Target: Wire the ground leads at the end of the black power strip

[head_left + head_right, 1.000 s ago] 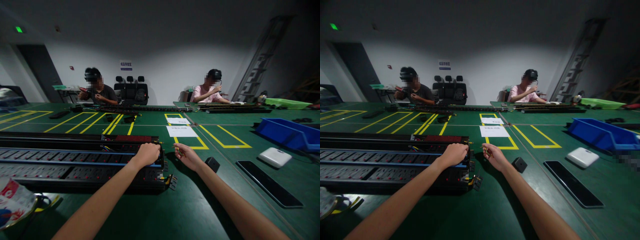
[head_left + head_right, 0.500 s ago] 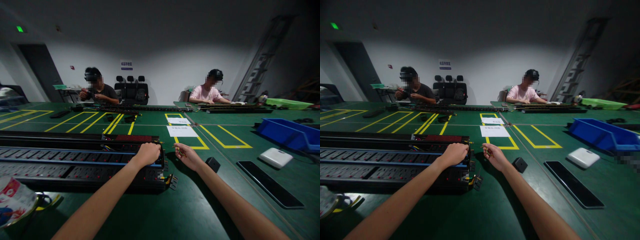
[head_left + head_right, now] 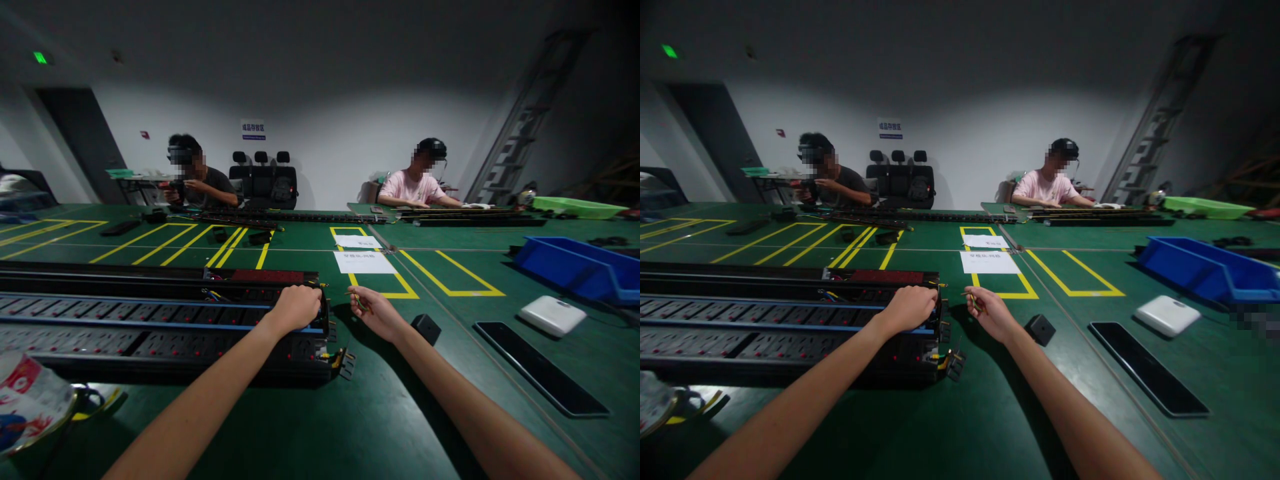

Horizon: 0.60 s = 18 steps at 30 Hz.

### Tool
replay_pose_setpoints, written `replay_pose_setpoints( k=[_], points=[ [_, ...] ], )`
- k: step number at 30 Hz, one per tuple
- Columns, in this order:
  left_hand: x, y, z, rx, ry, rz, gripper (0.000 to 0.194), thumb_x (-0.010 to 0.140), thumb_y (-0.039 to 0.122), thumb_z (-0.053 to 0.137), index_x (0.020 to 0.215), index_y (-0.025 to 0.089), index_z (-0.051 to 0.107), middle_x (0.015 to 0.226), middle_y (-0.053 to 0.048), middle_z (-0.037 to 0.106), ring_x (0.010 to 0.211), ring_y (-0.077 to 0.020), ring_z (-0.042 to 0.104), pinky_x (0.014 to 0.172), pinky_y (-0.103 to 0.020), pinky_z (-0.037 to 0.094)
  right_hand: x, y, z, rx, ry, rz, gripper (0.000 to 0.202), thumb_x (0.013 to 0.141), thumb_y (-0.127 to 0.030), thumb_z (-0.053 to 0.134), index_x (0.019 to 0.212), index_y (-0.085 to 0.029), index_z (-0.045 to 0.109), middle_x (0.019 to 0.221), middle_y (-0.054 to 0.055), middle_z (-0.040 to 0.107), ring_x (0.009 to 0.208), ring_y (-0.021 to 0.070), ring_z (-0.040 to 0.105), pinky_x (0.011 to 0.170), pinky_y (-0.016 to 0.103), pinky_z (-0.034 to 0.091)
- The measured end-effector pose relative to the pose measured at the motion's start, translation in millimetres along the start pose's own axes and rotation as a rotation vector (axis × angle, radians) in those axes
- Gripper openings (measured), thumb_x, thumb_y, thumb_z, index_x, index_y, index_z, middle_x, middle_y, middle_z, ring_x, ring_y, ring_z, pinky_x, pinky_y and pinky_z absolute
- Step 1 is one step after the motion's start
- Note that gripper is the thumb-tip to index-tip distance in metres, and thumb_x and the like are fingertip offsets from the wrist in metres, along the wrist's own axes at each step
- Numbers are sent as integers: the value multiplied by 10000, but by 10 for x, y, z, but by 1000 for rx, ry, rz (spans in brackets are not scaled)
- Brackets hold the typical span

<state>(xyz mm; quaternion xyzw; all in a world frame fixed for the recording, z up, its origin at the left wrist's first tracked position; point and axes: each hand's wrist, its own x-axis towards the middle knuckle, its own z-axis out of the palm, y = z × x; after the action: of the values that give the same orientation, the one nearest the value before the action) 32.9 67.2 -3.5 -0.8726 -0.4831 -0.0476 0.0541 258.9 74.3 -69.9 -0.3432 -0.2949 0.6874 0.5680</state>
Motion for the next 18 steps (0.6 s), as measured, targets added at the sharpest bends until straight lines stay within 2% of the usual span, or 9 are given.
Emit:
replay_pose_setpoints(
  k=[18],
  points=[
    [10, -3, 15, 16, 6, 4, 290, 947, 248, 400, 942, 198, 686, 941, -110, 758, 862, -299, 727, 787, -418, 555, 13, 0, -7, -12, -1, 5, 169, 756, -188, 818, 898, -126, 750, 684, 18, 684, 588, 81, 604, 509, 157, 501]
  ],
)
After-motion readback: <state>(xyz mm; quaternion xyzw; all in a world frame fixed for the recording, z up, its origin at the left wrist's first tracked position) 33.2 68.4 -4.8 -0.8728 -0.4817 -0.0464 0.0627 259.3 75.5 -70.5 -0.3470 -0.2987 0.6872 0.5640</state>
